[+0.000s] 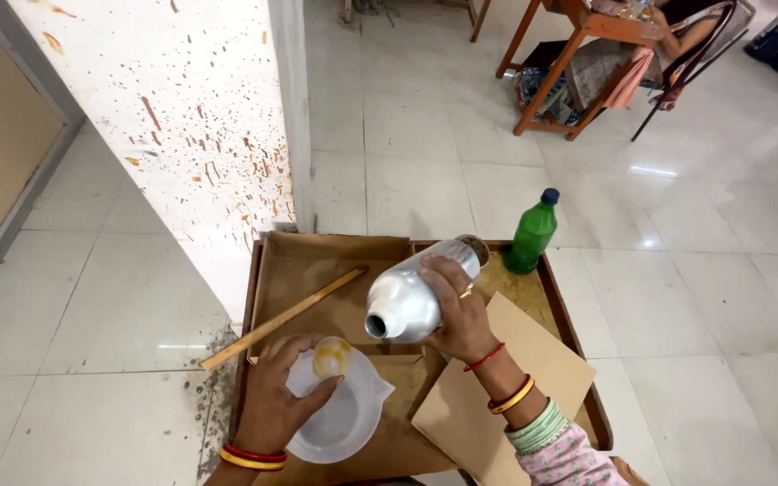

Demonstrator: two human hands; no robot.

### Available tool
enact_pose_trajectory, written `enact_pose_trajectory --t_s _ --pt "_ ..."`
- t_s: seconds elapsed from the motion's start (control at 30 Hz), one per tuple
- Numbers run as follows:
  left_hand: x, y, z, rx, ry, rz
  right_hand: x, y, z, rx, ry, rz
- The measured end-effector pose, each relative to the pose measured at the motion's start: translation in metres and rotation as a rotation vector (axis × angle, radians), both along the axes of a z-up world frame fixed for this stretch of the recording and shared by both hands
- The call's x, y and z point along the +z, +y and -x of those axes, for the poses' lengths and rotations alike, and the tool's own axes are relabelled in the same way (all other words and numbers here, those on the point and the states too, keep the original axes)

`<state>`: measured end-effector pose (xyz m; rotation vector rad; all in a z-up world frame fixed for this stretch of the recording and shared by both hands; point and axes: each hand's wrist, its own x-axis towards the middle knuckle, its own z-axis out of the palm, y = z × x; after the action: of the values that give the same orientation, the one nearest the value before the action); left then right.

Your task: The person is seen mixing liquid in a beaker.

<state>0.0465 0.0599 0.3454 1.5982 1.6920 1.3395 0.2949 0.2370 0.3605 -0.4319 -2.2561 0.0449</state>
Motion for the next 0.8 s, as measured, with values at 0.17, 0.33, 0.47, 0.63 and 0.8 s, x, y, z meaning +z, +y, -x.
enact_pose_trajectory --t_s 0.17,0.33,0.47,0.63,0.8 --pt "-0.001 -0.021 0.000 0.067 0.082 -0.049 0.013 -0.021 0.019 0.070 -0.076 -0.094" --pt "-0.002 -0.034 0.002 0.100 0.092 -0.056 0.004 -0.034 0.024 0.071 -0.134 -0.136" --pt "-0.009 -0.038 0.004 0.100 0.092 -0.057 0.002 -0.041 0.027 0.048 -0.192 -0.139" --pt "-0.011 -0.043 0.003 0.085 0.073 -0.040 0.003 -0.047 0.025 0.073 -0.223 -0.150" --pt "-0.020 -0.043 0.001 0.089 0.112 -0.065 -0.001 -0.045 0.021 0.024 -0.296 -0.240"
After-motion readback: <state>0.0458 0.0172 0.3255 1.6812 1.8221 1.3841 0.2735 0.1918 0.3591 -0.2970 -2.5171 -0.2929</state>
